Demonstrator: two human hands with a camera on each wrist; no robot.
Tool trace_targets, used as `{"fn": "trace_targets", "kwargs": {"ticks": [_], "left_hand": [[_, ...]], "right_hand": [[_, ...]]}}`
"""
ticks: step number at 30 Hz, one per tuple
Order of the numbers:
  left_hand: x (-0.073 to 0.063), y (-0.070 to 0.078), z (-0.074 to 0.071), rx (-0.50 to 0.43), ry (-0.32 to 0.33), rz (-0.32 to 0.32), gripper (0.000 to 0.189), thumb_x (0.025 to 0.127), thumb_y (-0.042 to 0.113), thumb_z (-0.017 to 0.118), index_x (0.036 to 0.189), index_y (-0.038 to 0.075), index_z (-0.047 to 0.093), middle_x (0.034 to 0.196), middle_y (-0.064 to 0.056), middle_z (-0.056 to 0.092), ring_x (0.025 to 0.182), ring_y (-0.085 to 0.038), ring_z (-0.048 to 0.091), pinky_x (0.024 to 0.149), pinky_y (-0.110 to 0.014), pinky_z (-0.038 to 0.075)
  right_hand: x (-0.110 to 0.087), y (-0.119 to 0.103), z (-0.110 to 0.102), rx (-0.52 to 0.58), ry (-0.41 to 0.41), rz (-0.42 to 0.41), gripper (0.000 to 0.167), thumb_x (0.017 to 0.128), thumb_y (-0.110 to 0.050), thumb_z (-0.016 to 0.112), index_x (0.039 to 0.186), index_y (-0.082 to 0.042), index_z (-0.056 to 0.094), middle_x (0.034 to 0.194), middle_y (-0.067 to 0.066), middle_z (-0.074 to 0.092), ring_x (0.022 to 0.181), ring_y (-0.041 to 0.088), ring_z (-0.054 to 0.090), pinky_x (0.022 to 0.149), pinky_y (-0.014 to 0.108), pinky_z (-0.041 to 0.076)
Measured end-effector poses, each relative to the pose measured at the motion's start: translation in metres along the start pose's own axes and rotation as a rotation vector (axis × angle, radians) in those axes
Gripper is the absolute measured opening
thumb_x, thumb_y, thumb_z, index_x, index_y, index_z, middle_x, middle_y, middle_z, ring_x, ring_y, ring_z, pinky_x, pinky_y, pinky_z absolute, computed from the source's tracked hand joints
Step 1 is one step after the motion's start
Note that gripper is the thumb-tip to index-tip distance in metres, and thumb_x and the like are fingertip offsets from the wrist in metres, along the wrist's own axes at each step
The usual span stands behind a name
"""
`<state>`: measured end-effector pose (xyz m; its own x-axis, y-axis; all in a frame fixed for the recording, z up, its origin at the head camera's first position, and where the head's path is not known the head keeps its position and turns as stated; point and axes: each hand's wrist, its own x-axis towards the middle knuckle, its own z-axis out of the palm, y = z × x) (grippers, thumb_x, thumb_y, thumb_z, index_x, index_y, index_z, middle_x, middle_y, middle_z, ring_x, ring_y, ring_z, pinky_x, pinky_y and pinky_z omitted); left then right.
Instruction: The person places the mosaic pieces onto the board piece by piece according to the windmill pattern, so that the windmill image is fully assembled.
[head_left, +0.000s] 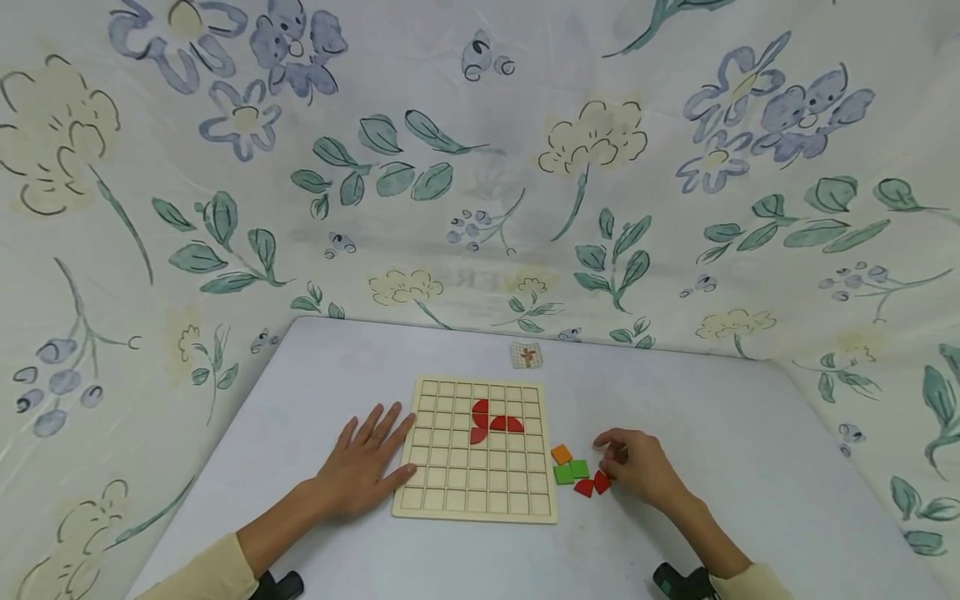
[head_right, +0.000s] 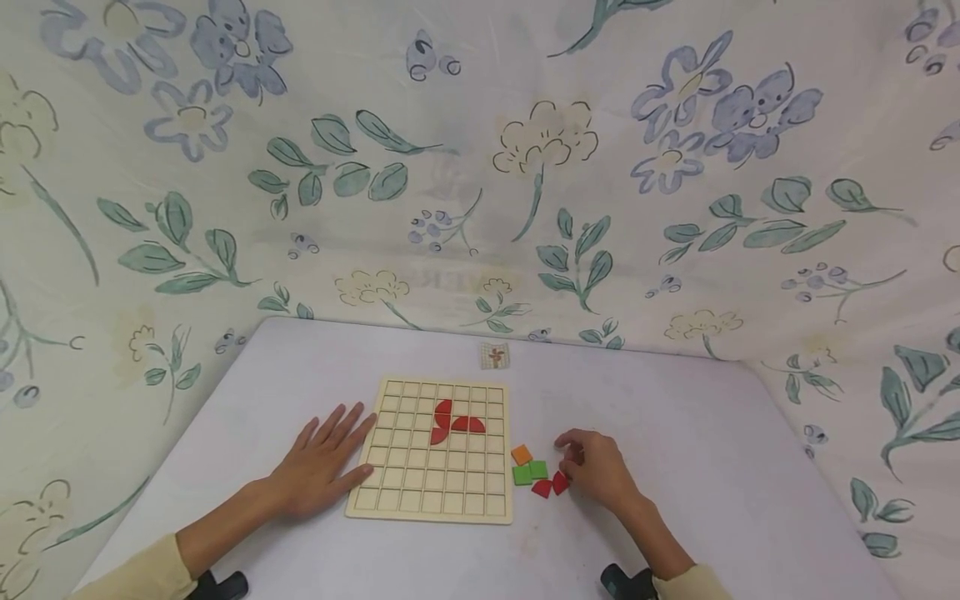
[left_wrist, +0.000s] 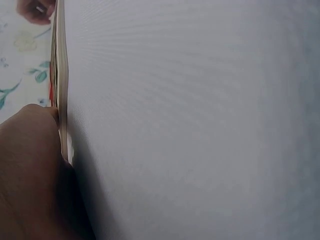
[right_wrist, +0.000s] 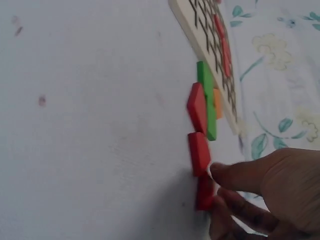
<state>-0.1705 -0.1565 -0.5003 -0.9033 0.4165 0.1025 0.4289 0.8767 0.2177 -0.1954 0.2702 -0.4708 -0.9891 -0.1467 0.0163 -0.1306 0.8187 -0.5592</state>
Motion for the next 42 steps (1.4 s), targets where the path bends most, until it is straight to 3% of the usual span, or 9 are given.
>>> {"fn": "trace_targets", "kwargs": {"ticks": [5,10,17,31,37,42], "left_hand": [[0.000,-0.001,0.002,-0.013,0.011,0.006,0.074,0.100,0.057,0.043,0.155,0.009,0.030,0.161,-0.018,0.019,0.146,-0.041,0.013,0.110,-0.064,0.011],[-0.002,-0.002,0.002,-0.009,0.029,0.008,0.075,0.099,0.058,0.043,0.155,0.009,0.030,0.160,-0.018,0.019,0.146,-0.041,0.013,0.110,-0.065,0.011],[0.000,-0.005,0.010,-0.034,0.018,0.011,0.075,0.100,0.059,0.039,0.156,0.011,0.026,0.161,-0.018,0.017,0.147,-0.041,0.009,0.110,-0.064,0.007],[0.000,0.000,-0.001,0.005,0.002,0.000,0.074,0.100,0.056,0.043,0.156,0.009,0.028,0.161,-0.016,0.017,0.147,-0.039,0.012,0.111,-0.064,0.012],[0.000,0.000,0.001,0.003,0.009,0.000,0.075,0.099,0.057,0.043,0.155,0.009,0.029,0.161,-0.017,0.018,0.147,-0.040,0.012,0.110,-0.064,0.012],[0.000,-0.001,0.003,0.005,0.012,-0.004,0.075,0.099,0.056,0.044,0.156,0.009,0.029,0.161,-0.017,0.018,0.147,-0.040,0.012,0.111,-0.064,0.011]], "right_hand": [[-0.005,-0.003,-0.009,-0.053,-0.029,0.008,0.019,0.078,-0.005,0.082,0.095,-0.008,0.073,0.081,0.000,0.061,0.073,0.015,0.057,0.062,0.028,0.052],[-0.006,-0.003,-0.009,-0.002,-0.087,0.007,0.014,0.079,0.001,0.079,0.086,-0.009,0.072,0.073,-0.004,0.060,0.071,0.014,0.057,0.063,0.027,0.052],[-0.007,-0.008,-0.009,-0.006,-0.087,0.018,0.020,0.076,-0.001,0.083,0.092,-0.009,0.072,0.080,-0.003,0.063,0.073,0.014,0.058,0.064,0.027,0.053],[-0.009,-0.005,-0.010,0.082,-0.119,0.043,0.023,0.076,0.004,0.080,0.093,-0.009,0.073,0.081,0.000,0.061,0.074,0.016,0.058,0.066,0.028,0.054],[-0.001,-0.006,-0.015,0.136,-0.067,-0.002,0.028,0.078,0.002,0.081,0.104,-0.004,0.072,0.087,0.000,0.067,0.076,0.016,0.060,0.068,0.025,0.054],[0.012,-0.012,-0.019,0.204,-0.032,-0.067,0.020,0.082,-0.001,0.078,0.102,-0.004,0.073,0.087,0.000,0.069,0.077,0.017,0.061,0.067,0.024,0.054]]}}
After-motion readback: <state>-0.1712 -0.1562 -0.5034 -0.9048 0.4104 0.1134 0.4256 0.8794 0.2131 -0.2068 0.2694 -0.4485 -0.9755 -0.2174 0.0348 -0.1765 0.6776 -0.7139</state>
